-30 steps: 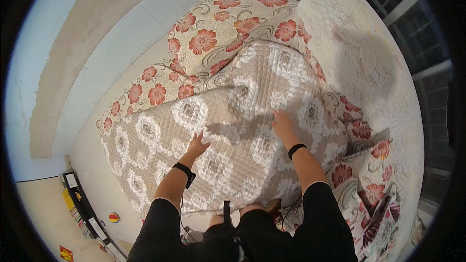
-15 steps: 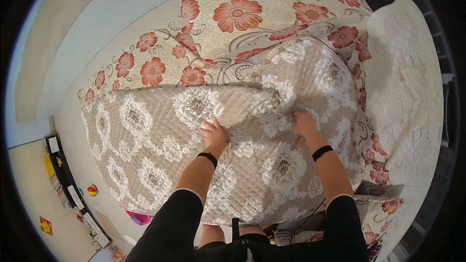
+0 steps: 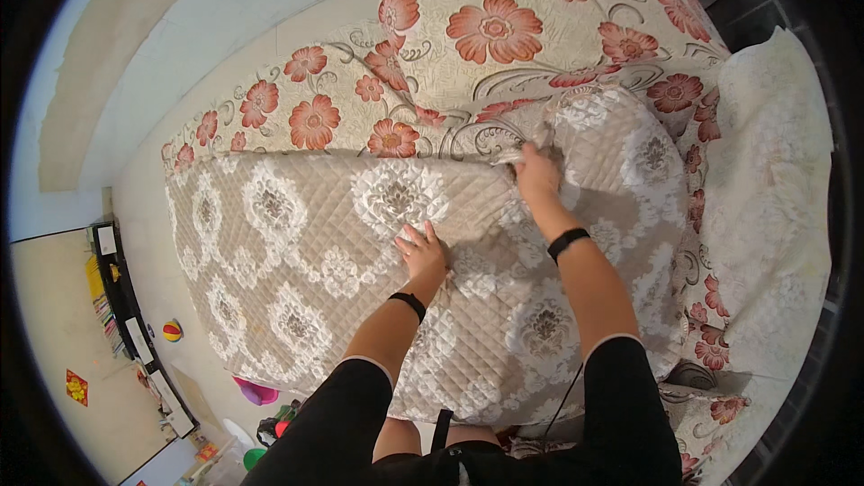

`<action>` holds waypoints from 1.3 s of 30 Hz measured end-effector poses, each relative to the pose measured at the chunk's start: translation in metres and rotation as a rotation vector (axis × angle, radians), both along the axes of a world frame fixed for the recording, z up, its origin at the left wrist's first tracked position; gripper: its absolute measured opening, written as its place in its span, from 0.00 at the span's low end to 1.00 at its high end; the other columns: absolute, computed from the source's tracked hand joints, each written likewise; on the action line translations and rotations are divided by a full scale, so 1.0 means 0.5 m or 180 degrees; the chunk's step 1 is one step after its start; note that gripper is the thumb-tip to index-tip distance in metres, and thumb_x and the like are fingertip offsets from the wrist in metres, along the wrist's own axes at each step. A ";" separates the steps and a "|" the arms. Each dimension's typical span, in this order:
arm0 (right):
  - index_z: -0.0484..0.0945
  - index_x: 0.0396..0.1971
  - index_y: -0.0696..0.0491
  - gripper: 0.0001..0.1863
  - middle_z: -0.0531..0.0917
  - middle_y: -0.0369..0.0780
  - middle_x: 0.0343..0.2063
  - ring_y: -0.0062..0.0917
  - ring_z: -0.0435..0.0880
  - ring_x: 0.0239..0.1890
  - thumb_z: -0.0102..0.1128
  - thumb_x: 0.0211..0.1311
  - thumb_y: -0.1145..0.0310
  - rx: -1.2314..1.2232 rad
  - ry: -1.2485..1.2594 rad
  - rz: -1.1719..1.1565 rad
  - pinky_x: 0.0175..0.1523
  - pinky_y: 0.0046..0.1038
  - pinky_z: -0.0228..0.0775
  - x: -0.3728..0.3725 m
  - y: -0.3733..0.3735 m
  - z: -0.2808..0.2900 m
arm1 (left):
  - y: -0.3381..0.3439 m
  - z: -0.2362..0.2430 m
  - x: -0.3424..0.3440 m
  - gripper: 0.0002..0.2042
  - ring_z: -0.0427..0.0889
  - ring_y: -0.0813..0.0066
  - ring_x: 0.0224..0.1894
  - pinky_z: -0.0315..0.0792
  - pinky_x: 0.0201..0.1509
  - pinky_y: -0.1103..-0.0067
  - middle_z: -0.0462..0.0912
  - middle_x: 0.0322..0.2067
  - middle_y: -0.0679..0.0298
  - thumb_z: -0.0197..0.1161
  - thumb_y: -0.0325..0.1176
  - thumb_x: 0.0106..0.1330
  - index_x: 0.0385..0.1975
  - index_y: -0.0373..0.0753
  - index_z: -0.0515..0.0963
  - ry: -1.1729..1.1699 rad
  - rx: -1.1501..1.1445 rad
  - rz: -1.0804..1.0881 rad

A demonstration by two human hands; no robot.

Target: The person arranges several pillows and a plush toy on a sofa, spreads out a quilted mat, and then places more pillows and a small rug on top before tidying items on a nearby table.

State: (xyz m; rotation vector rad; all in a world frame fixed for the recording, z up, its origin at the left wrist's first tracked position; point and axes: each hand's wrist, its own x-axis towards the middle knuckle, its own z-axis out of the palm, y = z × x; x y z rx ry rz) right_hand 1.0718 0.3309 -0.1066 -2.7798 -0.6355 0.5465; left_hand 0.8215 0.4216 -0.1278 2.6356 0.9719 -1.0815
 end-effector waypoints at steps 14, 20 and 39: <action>0.71 0.50 0.53 0.20 0.74 0.48 0.50 0.35 0.71 0.55 0.55 0.55 0.75 0.2134 0.0723 -0.0014 0.56 0.32 0.63 0.117 -0.097 0.100 | -0.028 0.118 0.386 0.52 0.35 0.41 0.67 0.55 0.60 0.47 0.29 0.67 0.50 0.74 0.48 0.41 0.66 0.64 0.43 -0.0188 -0.0700 -0.0144; 0.72 0.47 0.56 0.17 0.80 0.47 0.37 0.34 0.80 0.37 0.55 0.58 0.69 0.1748 -0.1758 -0.1580 0.39 0.34 0.71 0.511 -0.430 0.057 | -0.080 0.035 0.468 0.57 0.30 0.36 0.66 0.57 0.58 0.46 0.24 0.66 0.47 0.73 0.52 0.42 0.66 0.59 0.32 0.0079 -0.0248 -0.0442; 0.58 0.57 0.61 0.27 0.72 0.52 0.50 0.40 0.72 0.53 0.53 0.57 0.73 0.2948 -0.1252 -0.1990 0.54 0.32 0.65 0.574 -0.424 0.055 | -0.082 0.003 0.535 0.57 0.30 0.36 0.66 0.61 0.56 0.48 0.22 0.65 0.47 0.72 0.54 0.43 0.66 0.60 0.32 0.0330 0.0075 -0.0471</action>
